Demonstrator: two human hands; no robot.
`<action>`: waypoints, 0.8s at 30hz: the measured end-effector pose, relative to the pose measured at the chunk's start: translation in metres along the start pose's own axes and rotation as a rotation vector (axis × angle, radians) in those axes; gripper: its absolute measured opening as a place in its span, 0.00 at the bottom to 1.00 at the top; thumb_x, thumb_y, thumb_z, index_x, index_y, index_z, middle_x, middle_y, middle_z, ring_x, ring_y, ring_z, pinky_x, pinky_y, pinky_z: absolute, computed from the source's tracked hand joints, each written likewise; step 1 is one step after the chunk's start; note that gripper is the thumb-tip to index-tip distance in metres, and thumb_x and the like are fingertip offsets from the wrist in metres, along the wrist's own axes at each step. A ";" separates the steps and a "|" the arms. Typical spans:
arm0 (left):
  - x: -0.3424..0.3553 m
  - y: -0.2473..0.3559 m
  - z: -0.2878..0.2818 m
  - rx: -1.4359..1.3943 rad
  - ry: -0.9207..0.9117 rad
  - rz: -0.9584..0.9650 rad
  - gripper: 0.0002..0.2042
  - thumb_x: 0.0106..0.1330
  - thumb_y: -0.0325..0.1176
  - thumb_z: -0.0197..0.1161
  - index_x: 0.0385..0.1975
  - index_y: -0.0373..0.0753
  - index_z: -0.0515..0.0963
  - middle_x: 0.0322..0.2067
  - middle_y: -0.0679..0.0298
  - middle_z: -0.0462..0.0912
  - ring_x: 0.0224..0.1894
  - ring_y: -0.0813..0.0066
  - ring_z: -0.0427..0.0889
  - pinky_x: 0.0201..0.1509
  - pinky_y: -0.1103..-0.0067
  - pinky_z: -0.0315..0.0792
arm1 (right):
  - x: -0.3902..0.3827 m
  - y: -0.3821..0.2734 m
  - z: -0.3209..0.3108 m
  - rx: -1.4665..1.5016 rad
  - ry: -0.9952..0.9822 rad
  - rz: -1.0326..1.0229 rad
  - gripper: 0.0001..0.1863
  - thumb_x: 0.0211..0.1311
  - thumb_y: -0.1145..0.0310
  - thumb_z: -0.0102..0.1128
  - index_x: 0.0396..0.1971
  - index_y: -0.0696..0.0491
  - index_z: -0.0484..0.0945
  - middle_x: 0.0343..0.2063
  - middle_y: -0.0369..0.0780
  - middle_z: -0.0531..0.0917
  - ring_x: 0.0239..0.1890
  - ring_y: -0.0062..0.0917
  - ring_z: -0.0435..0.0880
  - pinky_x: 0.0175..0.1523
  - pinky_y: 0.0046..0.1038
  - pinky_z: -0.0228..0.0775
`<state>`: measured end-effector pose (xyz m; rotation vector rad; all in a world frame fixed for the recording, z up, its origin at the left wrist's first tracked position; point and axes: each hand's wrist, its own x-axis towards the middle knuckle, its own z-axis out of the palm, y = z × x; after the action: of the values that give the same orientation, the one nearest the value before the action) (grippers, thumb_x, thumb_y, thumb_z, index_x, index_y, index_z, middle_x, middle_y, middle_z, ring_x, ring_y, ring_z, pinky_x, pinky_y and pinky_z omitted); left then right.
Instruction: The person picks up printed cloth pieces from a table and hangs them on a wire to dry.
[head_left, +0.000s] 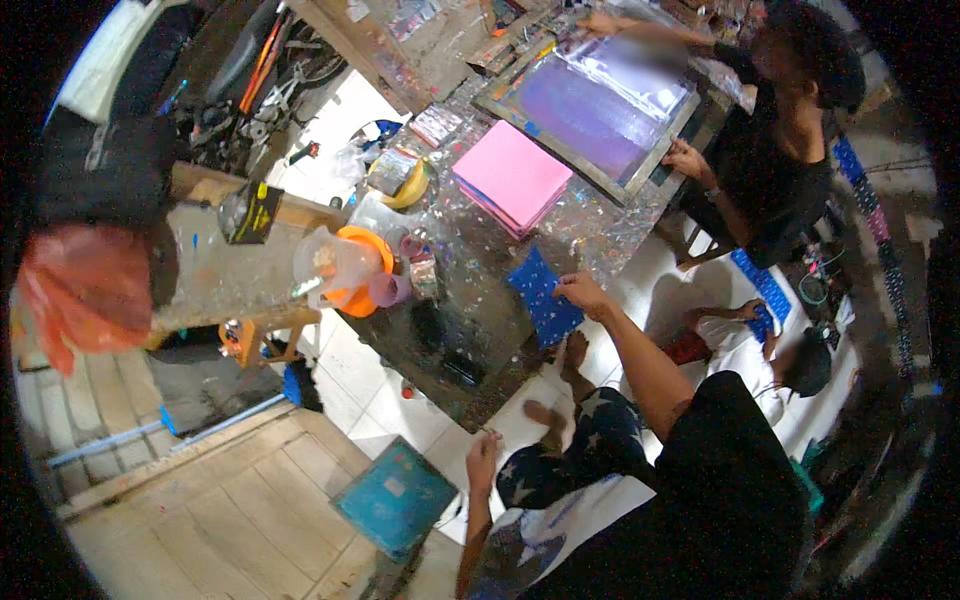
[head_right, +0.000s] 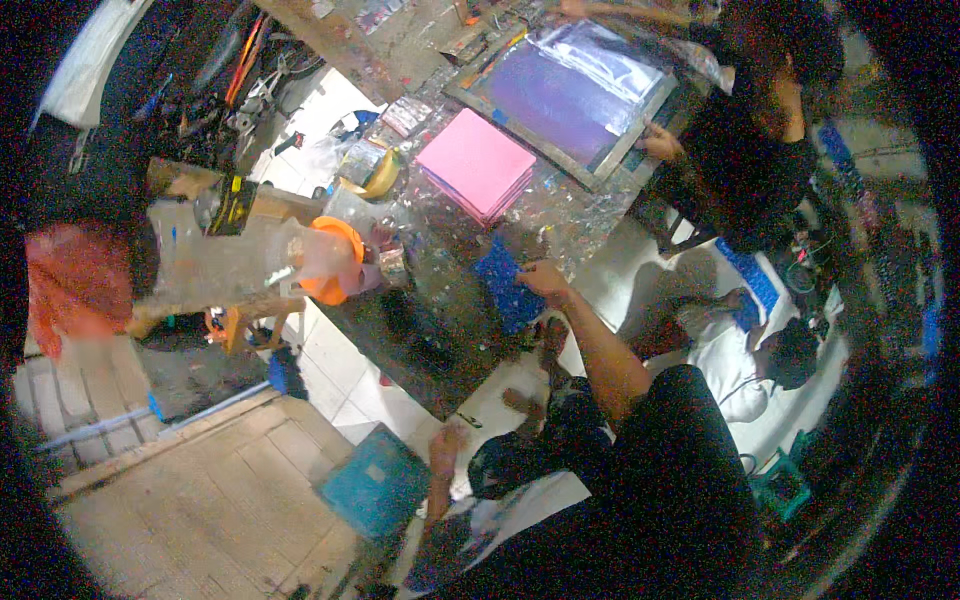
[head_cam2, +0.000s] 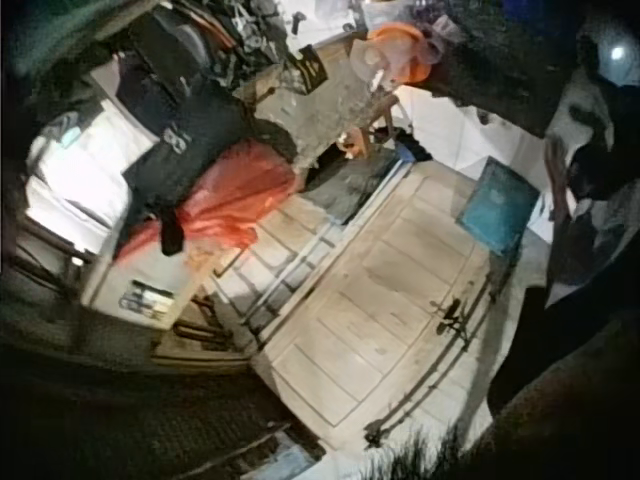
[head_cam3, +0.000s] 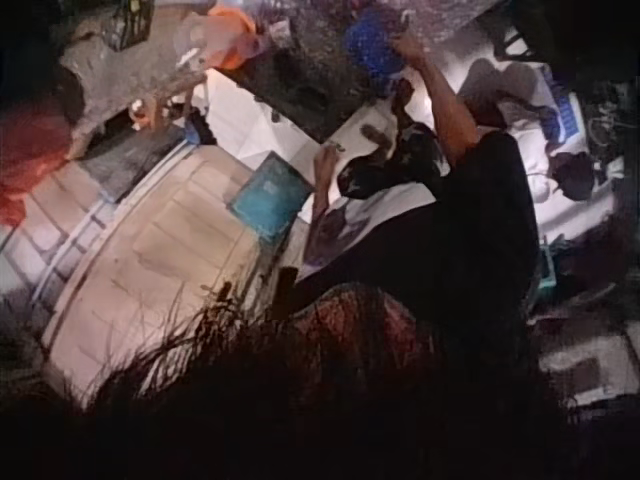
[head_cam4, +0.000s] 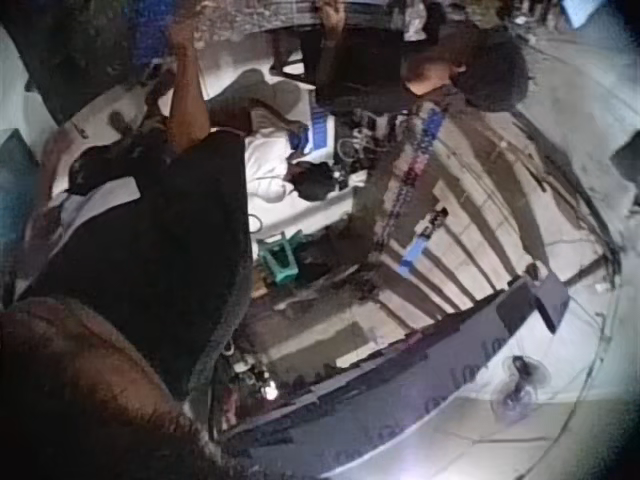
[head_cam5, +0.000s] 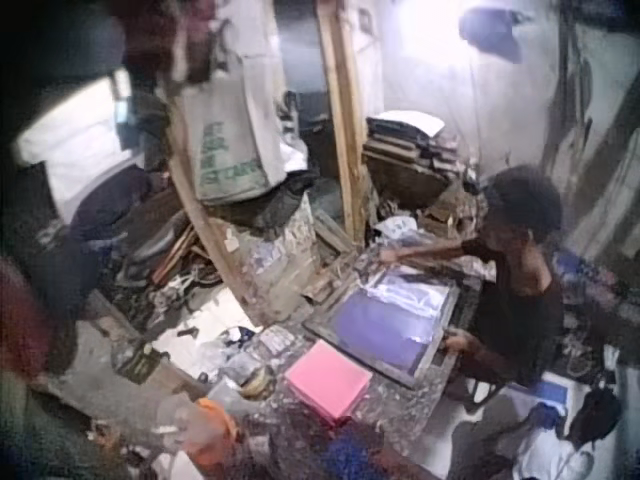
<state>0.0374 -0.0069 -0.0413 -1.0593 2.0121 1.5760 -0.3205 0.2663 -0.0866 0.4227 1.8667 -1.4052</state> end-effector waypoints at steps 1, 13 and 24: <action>0.015 0.034 0.013 -0.159 -0.088 0.063 0.17 0.68 0.41 0.54 0.44 0.32 0.75 0.33 0.65 0.80 0.35 0.80 0.78 0.40 0.83 0.71 | -0.024 -0.008 0.003 0.115 -0.084 -0.010 0.12 0.49 0.71 0.62 0.35 0.58 0.78 0.29 0.36 0.81 0.27 0.21 0.78 0.36 0.25 0.73; -0.018 0.220 0.019 -0.897 -0.865 0.097 0.18 0.73 0.40 0.42 0.52 0.33 0.69 0.50 0.57 0.76 0.51 0.66 0.76 0.57 0.69 0.69 | -0.297 -0.026 0.029 0.284 0.035 -0.402 0.11 0.59 0.76 0.55 0.42 0.58 0.75 0.31 0.37 0.82 0.31 0.16 0.79 0.37 0.19 0.71; -0.060 0.225 -0.035 -0.615 -0.826 0.390 0.13 0.71 0.38 0.49 0.46 0.36 0.74 0.41 0.62 0.81 0.40 0.76 0.79 0.44 0.81 0.74 | -0.371 -0.005 0.081 0.443 0.102 -0.809 0.27 0.54 0.83 0.59 0.55 0.56 0.67 0.45 0.39 0.78 0.46 0.20 0.78 0.50 0.23 0.71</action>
<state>-0.0862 0.0003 0.1587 -0.0636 1.2192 2.3931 -0.0475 0.2530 0.1766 -0.0904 1.8811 -2.3900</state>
